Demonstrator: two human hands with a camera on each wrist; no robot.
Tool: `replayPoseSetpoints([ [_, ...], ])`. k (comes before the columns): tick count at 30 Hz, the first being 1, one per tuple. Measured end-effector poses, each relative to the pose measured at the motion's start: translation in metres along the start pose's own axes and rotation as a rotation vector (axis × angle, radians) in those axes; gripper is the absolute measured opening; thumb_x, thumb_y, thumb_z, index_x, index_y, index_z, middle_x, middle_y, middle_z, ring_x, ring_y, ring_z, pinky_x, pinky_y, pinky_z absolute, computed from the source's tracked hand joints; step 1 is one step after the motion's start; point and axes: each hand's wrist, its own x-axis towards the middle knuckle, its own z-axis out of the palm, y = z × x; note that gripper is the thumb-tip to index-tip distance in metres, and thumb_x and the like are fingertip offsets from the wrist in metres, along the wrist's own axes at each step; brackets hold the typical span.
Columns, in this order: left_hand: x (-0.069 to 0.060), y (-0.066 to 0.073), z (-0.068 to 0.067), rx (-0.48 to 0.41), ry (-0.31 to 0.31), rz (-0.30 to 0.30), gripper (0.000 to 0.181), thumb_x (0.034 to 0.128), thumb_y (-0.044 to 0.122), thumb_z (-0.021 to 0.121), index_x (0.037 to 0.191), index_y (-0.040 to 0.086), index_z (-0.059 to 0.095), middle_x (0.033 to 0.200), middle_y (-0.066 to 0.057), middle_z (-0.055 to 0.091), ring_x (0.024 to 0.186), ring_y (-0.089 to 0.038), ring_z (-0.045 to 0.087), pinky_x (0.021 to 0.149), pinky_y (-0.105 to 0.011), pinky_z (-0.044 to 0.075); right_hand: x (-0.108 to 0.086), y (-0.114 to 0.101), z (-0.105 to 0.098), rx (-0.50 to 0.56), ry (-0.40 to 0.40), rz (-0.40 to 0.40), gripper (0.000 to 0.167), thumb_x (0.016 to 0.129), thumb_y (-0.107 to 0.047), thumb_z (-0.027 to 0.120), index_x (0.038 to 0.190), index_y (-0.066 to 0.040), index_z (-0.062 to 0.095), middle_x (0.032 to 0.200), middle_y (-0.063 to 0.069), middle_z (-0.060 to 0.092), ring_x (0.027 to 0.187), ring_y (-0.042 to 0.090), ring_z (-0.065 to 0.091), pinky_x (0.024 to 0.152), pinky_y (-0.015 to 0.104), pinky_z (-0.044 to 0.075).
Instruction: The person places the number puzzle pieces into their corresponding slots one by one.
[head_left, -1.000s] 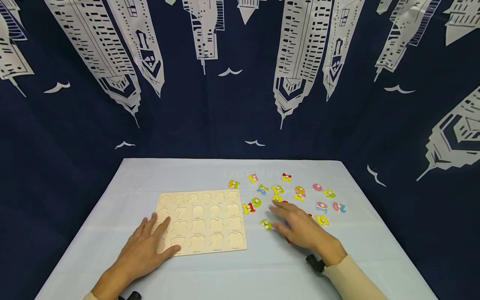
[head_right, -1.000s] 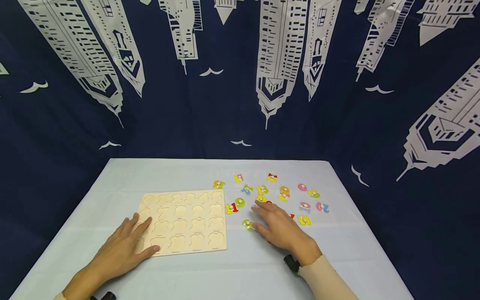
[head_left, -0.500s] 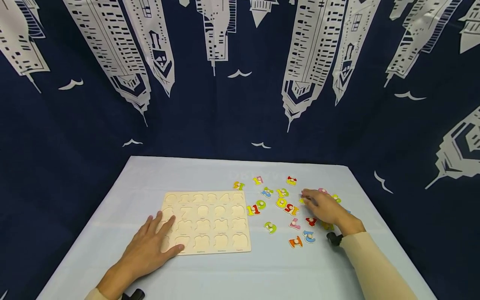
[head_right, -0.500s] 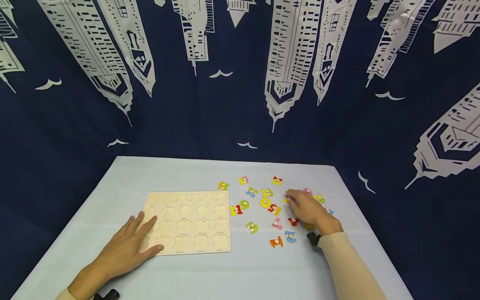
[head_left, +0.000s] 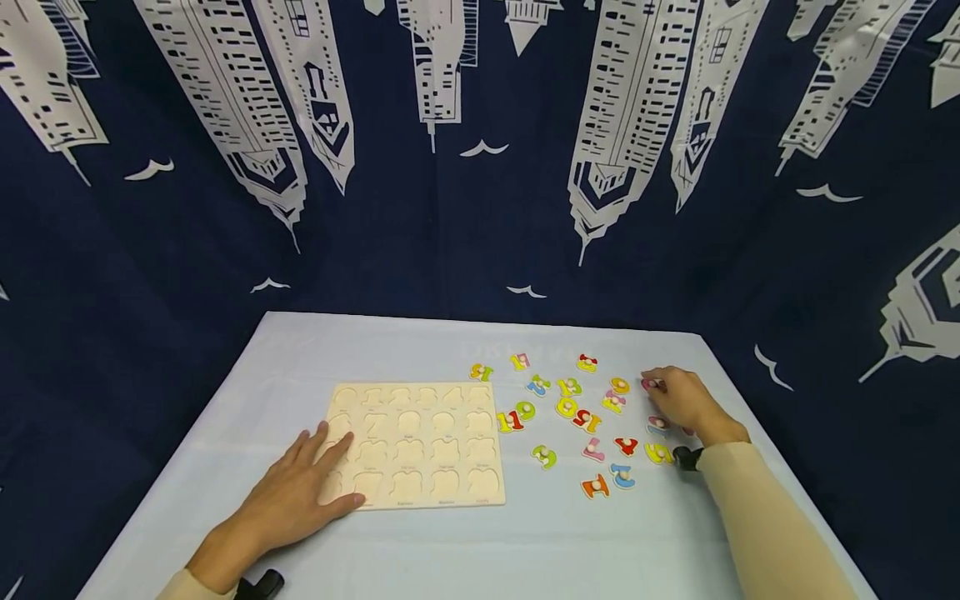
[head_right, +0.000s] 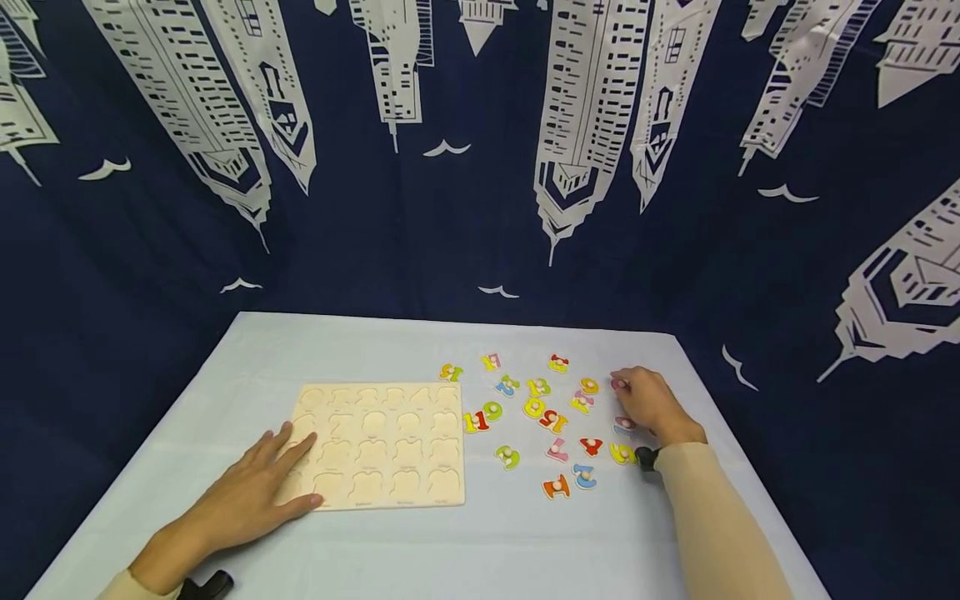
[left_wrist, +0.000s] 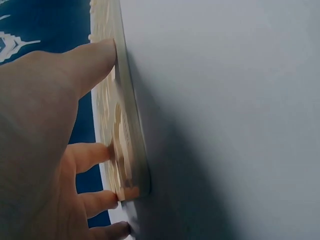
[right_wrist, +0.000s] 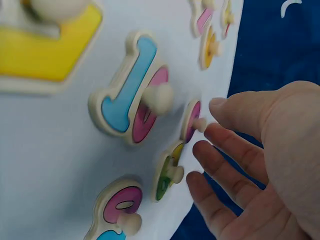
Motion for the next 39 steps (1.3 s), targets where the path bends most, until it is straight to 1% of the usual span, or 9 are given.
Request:
replayPoseSetpoints([
  [3, 0.0, -0.002, -0.001, 0.004, 0.002, 0.016, 0.099, 0.0986, 0.076, 0.079, 0.175, 0.017, 0.055, 0.185, -0.035, 0.038, 0.167, -0.069, 0.038, 0.125, -0.086, 0.045, 0.003, 0.006, 0.002, 0.012, -0.001, 0.015, 0.036, 0.111, -0.007, 0.073, 0.144, 0.005, 0.076, 0.118, 0.026, 0.075, 0.099, 0.04, 0.071, 0.091, 0.058, 0.066],
  [11, 0.003, -0.009, -0.006, -0.008, -0.034, 0.034, 0.1, 0.0963, 0.075, 0.083, 0.175, 0.02, 0.055, 0.185, -0.032, 0.039, 0.166, -0.068, 0.041, 0.12, -0.087, 0.048, 0.011, 0.014, 0.014, 0.094, 0.053, 0.107, 0.019, 0.111, -0.001, 0.072, 0.125, 0.003, 0.083, 0.121, 0.027, 0.082, 0.111, 0.04, 0.073, 0.107, 0.064, 0.064],
  [19, 0.003, -0.011, -0.007, -0.017, -0.04, 0.036, 0.1, 0.0949, 0.075, 0.084, 0.175, 0.022, 0.056, 0.185, -0.03, 0.041, 0.165, -0.067, 0.043, 0.12, -0.085, 0.048, 0.006, 0.0, 0.018, 0.163, 0.253, 0.018, 0.017, 0.113, -0.01, 0.076, 0.125, -0.001, 0.084, 0.126, 0.028, 0.077, 0.117, 0.047, 0.077, 0.105, 0.064, 0.066],
  [22, 0.003, -0.011, -0.009, -0.023, -0.058, 0.028, 0.101, 0.0942, 0.075, 0.085, 0.175, 0.022, 0.056, 0.186, -0.03, 0.041, 0.166, -0.066, 0.043, 0.121, -0.085, 0.048, 0.006, -0.02, 0.017, 0.215, 0.287, -0.023, 0.018, 0.114, -0.014, 0.077, 0.126, -0.003, 0.085, 0.128, 0.025, 0.076, 0.115, 0.043, 0.081, 0.097, 0.038, 0.071],
  [25, 0.002, -0.012, -0.013, -0.038, -0.068, 0.023, 0.103, 0.0916, 0.075, 0.088, 0.174, 0.022, 0.057, 0.185, -0.03, 0.042, 0.166, -0.065, 0.043, 0.121, -0.086, 0.048, 0.008, -0.047, 0.018, 0.276, 0.294, -0.072, 0.019, 0.113, -0.014, 0.078, 0.128, -0.004, 0.085, 0.129, 0.021, 0.076, 0.114, 0.039, 0.083, 0.088, 0.009, 0.06],
  [27, 0.002, -0.014, -0.016, -0.051, -0.067, 0.022, 0.103, 0.0889, 0.073, 0.091, 0.172, 0.022, 0.059, 0.185, -0.029, 0.043, 0.165, -0.065, 0.044, 0.121, -0.086, 0.048, 0.011, -0.067, 0.021, 0.308, 0.29, -0.113, 0.019, 0.112, -0.013, 0.08, 0.127, -0.004, 0.085, 0.128, 0.02, 0.077, 0.114, 0.037, 0.083, 0.086, 0.001, 0.055],
  [29, 0.003, -0.016, -0.019, -0.055, -0.065, 0.025, 0.104, 0.0864, 0.072, 0.094, 0.171, 0.022, 0.061, 0.184, -0.029, 0.044, 0.165, -0.065, 0.046, 0.12, -0.086, 0.048, 0.014, -0.087, 0.028, 0.333, 0.282, -0.154, 0.018, 0.111, -0.013, 0.081, 0.127, -0.004, 0.085, 0.127, 0.018, 0.077, 0.114, 0.036, 0.085, 0.089, 0.005, 0.06],
  [35, 0.007, -0.021, -0.021, -0.062, -0.069, 0.046, 0.104, 0.0848, 0.07, 0.097, 0.17, 0.023, 0.062, 0.183, -0.029, 0.045, 0.164, -0.065, 0.046, 0.119, -0.087, 0.048, 0.021, -0.154, 0.053, 0.384, 0.234, -0.27, 0.015, 0.107, -0.009, 0.086, 0.12, -0.005, 0.087, 0.121, 0.012, 0.079, 0.108, 0.03, 0.087, 0.097, 0.04, 0.074],
  [39, 0.008, -0.021, -0.021, -0.072, -0.075, 0.044, 0.103, 0.0846, 0.069, 0.097, 0.17, 0.023, 0.062, 0.183, -0.029, 0.045, 0.163, -0.065, 0.046, 0.12, -0.087, 0.047, 0.028, -0.201, 0.069, 0.423, 0.179, -0.367, 0.013, 0.105, -0.011, 0.089, 0.116, -0.006, 0.088, 0.116, 0.009, 0.079, 0.105, 0.025, 0.087, 0.096, 0.037, 0.074],
])
